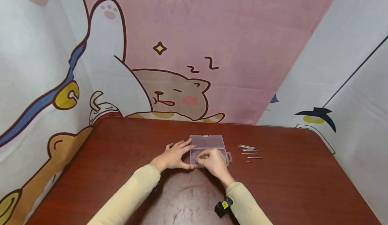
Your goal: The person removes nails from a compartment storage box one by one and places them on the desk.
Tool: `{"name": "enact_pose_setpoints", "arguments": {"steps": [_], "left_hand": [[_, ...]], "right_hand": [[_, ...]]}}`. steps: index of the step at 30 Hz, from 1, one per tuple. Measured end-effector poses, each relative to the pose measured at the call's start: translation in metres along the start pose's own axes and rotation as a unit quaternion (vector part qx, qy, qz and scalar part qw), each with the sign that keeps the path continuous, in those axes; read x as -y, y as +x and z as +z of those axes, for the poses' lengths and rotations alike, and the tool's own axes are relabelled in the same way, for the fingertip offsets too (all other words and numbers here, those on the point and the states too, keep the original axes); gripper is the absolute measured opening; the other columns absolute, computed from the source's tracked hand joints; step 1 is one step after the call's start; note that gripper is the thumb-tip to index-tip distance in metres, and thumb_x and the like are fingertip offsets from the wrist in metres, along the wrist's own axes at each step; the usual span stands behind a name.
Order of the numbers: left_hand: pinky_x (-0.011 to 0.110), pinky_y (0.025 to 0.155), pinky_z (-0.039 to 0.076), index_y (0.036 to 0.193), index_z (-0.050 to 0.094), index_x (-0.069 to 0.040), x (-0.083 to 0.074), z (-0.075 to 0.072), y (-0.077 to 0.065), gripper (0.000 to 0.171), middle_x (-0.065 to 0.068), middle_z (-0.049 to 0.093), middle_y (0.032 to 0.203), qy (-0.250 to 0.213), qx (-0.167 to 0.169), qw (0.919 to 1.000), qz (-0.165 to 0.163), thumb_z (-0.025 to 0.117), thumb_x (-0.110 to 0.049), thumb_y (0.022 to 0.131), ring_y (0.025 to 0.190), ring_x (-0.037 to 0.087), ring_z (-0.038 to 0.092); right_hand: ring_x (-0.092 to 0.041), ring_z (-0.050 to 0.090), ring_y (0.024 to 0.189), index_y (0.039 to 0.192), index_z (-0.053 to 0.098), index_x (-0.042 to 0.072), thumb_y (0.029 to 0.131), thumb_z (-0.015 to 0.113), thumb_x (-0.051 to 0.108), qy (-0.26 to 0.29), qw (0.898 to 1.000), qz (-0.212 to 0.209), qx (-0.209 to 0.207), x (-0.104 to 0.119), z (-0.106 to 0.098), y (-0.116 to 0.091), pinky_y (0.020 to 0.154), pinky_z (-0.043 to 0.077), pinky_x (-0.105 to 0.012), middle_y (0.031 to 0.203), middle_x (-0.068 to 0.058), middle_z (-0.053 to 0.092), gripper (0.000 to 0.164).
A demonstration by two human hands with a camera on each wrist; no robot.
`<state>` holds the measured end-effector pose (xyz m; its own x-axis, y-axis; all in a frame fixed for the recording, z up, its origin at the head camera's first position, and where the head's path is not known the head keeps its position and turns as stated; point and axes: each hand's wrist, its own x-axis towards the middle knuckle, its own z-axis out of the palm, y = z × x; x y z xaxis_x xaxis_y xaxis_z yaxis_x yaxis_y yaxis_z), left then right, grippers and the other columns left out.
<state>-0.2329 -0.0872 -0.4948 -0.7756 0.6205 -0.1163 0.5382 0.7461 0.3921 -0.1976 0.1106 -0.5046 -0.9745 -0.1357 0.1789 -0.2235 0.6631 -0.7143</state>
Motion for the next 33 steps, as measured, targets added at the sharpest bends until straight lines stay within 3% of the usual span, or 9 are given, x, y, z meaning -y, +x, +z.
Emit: {"name": "enact_pose_setpoints", "arguments": {"steps": [9,17,24,33], "left_hand": [[0.067,0.099,0.021,0.148,0.041,-0.026,0.002,0.0,-0.001,0.081,0.004,0.018,0.159,-0.006,0.002,1.0,0.0,0.072,-0.056,0.08,0.141,0.036,0.022],[0.066,0.098,0.022,0.148,0.041,-0.023,0.004,0.0,0.001,0.082,0.004,0.019,0.159,0.0,0.0,1.0,0.007,0.072,-0.056,0.079,0.141,0.036,0.024],[0.067,0.098,0.022,0.147,0.042,-0.024,0.003,0.0,0.002,0.081,0.003,0.02,0.159,0.001,-0.002,1.0,0.002,0.073,-0.054,0.078,0.14,0.036,0.025],[0.066,0.099,0.021,0.147,0.041,-0.023,0.0,0.0,0.001,0.081,0.004,0.019,0.159,-0.007,-0.002,1.0,0.005,0.074,-0.051,0.079,0.14,0.037,0.024]], "right_hand": [[-0.003,0.034,0.042,0.071,0.075,0.017,0.076,0.08,0.014,0.041,0.999,0.002,-0.007,-0.002,0.002,-0.002,0.041,0.024,-0.021,0.046,0.014,0.043,0.008],[-0.002,0.032,0.045,0.076,0.075,0.011,0.079,0.077,0.008,0.121,0.992,-0.017,0.016,-0.003,-0.01,-0.005,0.044,0.025,-0.02,0.049,0.01,0.041,0.006],[0.0,0.031,0.046,0.078,0.075,0.009,0.081,0.077,0.012,0.119,0.992,-0.044,0.001,-0.019,-0.029,-0.001,0.044,0.026,-0.02,0.05,0.011,0.036,0.005],[-0.002,0.028,0.045,0.082,0.074,0.005,0.081,0.077,0.009,0.13,0.991,-0.038,-0.012,-0.043,-0.053,0.001,0.044,0.026,-0.021,0.05,0.01,0.033,0.005]]}}
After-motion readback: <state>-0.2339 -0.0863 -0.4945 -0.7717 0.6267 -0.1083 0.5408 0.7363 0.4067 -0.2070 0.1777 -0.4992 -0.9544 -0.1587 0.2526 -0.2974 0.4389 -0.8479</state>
